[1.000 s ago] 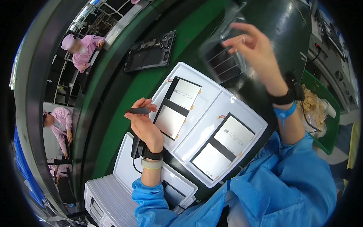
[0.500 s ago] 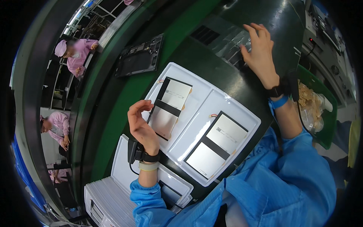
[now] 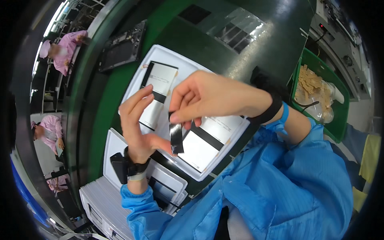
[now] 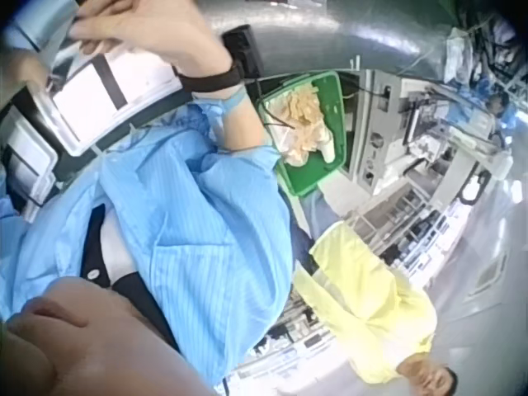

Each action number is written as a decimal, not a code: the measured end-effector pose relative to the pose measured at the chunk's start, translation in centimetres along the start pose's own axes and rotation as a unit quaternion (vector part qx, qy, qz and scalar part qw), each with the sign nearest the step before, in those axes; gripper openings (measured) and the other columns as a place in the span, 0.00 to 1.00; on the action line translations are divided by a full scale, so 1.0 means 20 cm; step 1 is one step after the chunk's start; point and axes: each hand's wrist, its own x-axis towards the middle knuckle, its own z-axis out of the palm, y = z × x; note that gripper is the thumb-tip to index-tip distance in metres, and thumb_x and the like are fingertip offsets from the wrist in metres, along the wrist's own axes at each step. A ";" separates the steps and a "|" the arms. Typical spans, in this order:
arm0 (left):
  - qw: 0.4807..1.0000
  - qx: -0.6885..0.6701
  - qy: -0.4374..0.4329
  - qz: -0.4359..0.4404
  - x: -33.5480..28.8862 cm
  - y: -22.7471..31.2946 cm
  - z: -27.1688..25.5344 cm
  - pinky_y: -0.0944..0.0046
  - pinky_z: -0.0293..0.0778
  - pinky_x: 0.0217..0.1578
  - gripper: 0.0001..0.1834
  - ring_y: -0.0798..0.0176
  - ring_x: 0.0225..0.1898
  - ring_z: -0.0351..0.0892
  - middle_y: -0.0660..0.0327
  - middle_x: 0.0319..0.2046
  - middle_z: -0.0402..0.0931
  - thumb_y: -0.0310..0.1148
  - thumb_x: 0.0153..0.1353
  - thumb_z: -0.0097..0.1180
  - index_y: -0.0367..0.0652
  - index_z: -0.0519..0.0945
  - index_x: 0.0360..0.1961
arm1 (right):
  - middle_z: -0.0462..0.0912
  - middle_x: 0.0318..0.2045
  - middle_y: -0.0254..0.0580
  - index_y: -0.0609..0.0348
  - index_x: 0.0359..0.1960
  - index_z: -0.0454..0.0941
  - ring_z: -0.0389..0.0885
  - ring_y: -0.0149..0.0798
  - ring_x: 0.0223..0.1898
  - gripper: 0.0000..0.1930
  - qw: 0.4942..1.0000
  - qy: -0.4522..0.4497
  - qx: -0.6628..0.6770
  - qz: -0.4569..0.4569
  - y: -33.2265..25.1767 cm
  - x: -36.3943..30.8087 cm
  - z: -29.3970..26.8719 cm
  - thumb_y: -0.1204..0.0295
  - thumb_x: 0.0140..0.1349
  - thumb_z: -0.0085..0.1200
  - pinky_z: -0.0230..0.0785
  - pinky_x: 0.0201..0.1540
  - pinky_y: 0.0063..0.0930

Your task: Installing a battery and applying protective strips inside a tablet or laptop chassis.

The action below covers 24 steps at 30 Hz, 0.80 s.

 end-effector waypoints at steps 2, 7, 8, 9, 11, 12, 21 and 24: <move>1.000 0.019 -0.002 -0.020 0.00 0.06 -0.02 0.55 0.71 0.51 0.50 0.48 0.52 0.80 0.53 0.56 0.81 0.62 0.35 0.74 0.39 0.78 0.57 | 0.88 0.31 0.40 0.68 0.42 0.83 0.87 0.29 0.32 0.11 0.999 0.036 -0.005 0.006 0.01 -0.06 -0.01 0.70 0.68 0.63 0.77 0.33 0.19; 0.996 0.024 -0.081 -0.002 -0.07 0.20 0.04 0.58 0.76 0.41 0.33 0.52 0.39 0.82 0.54 0.44 0.84 0.48 0.45 0.78 0.38 0.83 0.48 | 0.88 0.31 0.41 0.68 0.42 0.83 0.87 0.29 0.31 0.08 0.985 0.168 -0.041 0.027 0.06 -0.24 -0.05 0.75 0.67 0.61 0.78 0.33 0.20; 0.997 0.022 -0.080 -0.004 -0.08 0.24 0.05 0.58 0.76 0.41 0.33 0.52 0.39 0.82 0.54 0.44 0.84 0.48 0.45 0.78 0.38 0.83 0.48 | 0.88 0.30 0.40 0.68 0.43 0.83 0.87 0.28 0.31 0.08 0.979 0.197 -0.054 0.022 0.08 -0.26 -0.05 0.75 0.67 0.61 0.78 0.33 0.20; 0.993 0.028 -0.099 -0.055 -0.10 0.28 0.07 0.59 0.76 0.38 0.29 0.53 0.37 0.81 0.56 0.40 0.83 0.44 0.47 0.78 0.39 0.84 0.47 | 0.87 0.29 0.39 0.67 0.41 0.83 0.86 0.26 0.31 0.08 0.970 0.232 -0.069 0.027 0.08 -0.28 -0.04 0.75 0.65 0.64 0.78 0.33 0.18; 0.988 0.029 -0.113 -0.096 -0.12 0.33 0.11 0.62 0.74 0.30 0.20 0.59 0.30 0.78 0.62 0.31 0.80 0.34 0.50 0.77 0.41 0.86 0.45 | 0.87 0.29 0.38 0.67 0.40 0.83 0.85 0.24 0.30 0.08 0.958 0.256 -0.131 -0.006 0.11 -0.29 -0.03 0.75 0.63 0.66 0.77 0.32 0.17; 0.988 0.029 -0.113 -0.097 -0.14 0.37 0.13 0.62 0.74 0.30 0.20 0.59 0.30 0.78 0.62 0.31 0.80 0.34 0.50 0.77 0.41 0.86 0.45 | 0.87 0.29 0.37 0.66 0.40 0.83 0.84 0.23 0.29 0.09 0.940 0.279 -0.191 -0.040 0.13 -0.30 -0.02 0.75 0.62 0.68 0.76 0.31 0.16; 0.989 0.122 -0.052 -0.069 -0.27 0.38 0.29 0.66 0.66 0.19 0.17 0.66 0.18 0.68 0.66 0.19 0.68 0.25 0.51 0.72 0.38 0.88 0.45 | 0.86 0.25 0.35 0.66 0.37 0.83 0.81 0.20 0.25 0.10 0.905 0.389 -0.166 -0.054 0.27 -0.19 0.10 0.75 0.58 0.72 0.74 0.29 0.14; 0.989 0.112 -0.037 -0.085 -0.27 0.36 0.29 0.66 0.64 0.17 0.17 0.67 0.16 0.65 0.67 0.17 0.66 0.24 0.51 0.71 0.38 0.88 0.44 | 0.86 0.24 0.36 0.65 0.36 0.83 0.81 0.20 0.25 0.10 0.902 0.392 -0.175 -0.042 0.28 -0.16 0.13 0.75 0.58 0.72 0.74 0.29 0.14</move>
